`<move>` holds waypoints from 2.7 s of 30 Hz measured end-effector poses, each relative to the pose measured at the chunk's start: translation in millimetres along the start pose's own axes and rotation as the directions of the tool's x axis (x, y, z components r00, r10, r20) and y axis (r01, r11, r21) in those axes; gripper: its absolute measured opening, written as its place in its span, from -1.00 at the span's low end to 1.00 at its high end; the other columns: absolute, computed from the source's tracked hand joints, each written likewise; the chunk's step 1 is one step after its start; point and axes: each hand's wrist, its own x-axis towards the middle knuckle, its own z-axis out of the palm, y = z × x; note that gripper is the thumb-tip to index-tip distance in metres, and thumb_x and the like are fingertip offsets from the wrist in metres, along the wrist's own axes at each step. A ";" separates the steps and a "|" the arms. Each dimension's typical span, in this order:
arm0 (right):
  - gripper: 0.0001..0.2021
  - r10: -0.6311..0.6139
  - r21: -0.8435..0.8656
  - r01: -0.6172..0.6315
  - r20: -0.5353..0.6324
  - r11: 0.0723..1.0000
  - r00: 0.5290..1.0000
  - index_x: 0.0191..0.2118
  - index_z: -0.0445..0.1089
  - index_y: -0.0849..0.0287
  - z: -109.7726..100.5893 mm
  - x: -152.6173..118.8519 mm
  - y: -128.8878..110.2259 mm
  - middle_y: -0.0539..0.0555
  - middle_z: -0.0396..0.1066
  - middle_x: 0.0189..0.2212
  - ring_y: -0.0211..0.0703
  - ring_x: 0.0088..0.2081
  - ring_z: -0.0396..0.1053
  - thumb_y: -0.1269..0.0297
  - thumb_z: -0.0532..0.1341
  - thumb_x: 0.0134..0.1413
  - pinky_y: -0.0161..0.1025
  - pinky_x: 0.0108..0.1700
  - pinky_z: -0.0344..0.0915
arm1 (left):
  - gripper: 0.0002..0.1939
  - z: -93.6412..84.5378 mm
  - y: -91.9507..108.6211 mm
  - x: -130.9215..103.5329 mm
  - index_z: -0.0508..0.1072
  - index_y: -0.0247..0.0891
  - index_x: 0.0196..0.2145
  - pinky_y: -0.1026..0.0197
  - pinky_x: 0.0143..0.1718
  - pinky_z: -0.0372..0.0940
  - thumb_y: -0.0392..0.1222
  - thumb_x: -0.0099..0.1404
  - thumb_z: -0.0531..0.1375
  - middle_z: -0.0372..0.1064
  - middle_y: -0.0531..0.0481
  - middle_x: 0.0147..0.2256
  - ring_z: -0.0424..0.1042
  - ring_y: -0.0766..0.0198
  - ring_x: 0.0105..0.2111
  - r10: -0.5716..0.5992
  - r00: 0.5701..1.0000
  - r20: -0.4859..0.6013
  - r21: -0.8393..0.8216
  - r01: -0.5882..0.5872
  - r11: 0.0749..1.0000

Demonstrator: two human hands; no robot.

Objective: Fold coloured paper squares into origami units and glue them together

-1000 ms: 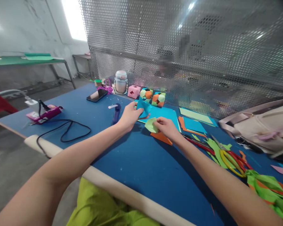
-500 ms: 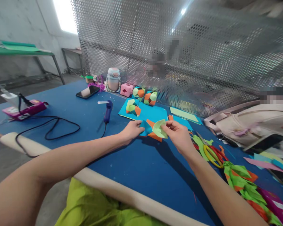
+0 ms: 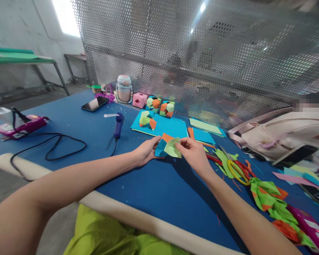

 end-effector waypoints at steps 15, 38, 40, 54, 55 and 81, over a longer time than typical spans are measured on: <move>-0.73 0.003 -0.027 -0.006 -0.110 1.000 0.994 -0.54 0.38 0.23 -11.9 5.0 14.7 -0.03 0.26 -0.64 -0.27 -0.56 0.17 0.12 0.17 -0.04 -0.32 -0.48 0.11 | -0.87 0.6 -2.1 4.1 0.34 -0.37 -0.50 0.18 -0.43 0.37 -0.49 0.04 0.05 0.39 -0.05 -0.54 0.39 0.31 -0.57 0.110 0.989 -0.101 0.137 -0.096 0.986; -0.87 -0.208 -0.308 0.205 0.024 0.929 0.978 -0.47 0.35 0.16 12.1 -20.0 -10.7 0.01 0.35 -0.52 -0.21 -0.46 0.26 0.28 0.13 0.03 -0.27 -0.38 0.15 | -0.88 15.5 -6.9 -10.7 0.23 -0.28 -0.59 0.39 -0.62 0.09 -0.42 0.03 0.06 0.13 0.12 -0.63 0.17 0.44 -0.62 0.119 0.992 -0.045 0.113 -0.113 0.987; -0.86 -0.297 -0.406 0.277 0.014 0.871 0.955 -0.48 0.34 0.16 11.5 -19.6 -9.2 0.02 0.36 -0.51 -0.19 -0.41 0.28 0.30 0.13 0.05 -0.25 -0.33 0.12 | -0.89 16.7 -6.7 -11.8 0.23 -0.28 -0.59 0.38 -0.59 0.10 -0.42 0.02 0.06 0.15 0.11 -0.61 0.19 0.42 -0.59 0.122 0.992 -0.038 0.107 -0.117 0.987; -0.83 -0.429 -0.576 0.338 -0.024 0.744 0.903 -0.51 0.30 0.17 13.0 -18.7 0.8 -0.03 0.37 -0.54 -0.24 -0.44 0.31 0.30 0.14 0.08 -0.24 -0.32 0.00 | -0.73 12.2 -13.3 -12.0 0.35 -0.33 -0.31 0.40 -0.49 0.13 -0.48 -0.03 0.11 0.33 0.10 -0.47 0.29 0.44 -0.50 0.257 0.966 0.043 0.423 -0.250 0.871; -0.83 -0.429 -0.573 0.339 -0.024 0.746 0.903 -0.51 0.30 0.16 13.3 -19.1 0.7 -0.03 0.37 -0.55 -0.24 -0.44 0.31 0.30 0.14 0.08 -0.24 -0.31 0.00 | -0.73 13.1 -13.0 -13.3 0.35 -0.32 -0.33 0.40 -0.50 0.12 -0.49 -0.03 0.08 0.32 0.12 -0.49 0.28 0.44 -0.52 0.276 0.961 0.036 0.445 -0.262 0.856; -0.76 -0.068 -0.135 0.061 -0.050 0.989 0.996 -0.39 0.36 0.21 21.7 -28.4 -5.9 0.02 0.35 -0.53 -0.24 -0.51 0.24 0.13 0.11 0.05 -0.30 -0.44 0.18 | -0.90 8.1 -18.6 -13.4 0.32 -0.30 -0.40 0.37 -0.58 0.02 -0.26 0.06 0.12 0.15 0.17 -0.57 0.11 0.44 -0.59 0.413 0.907 -0.085 0.635 -0.270 0.724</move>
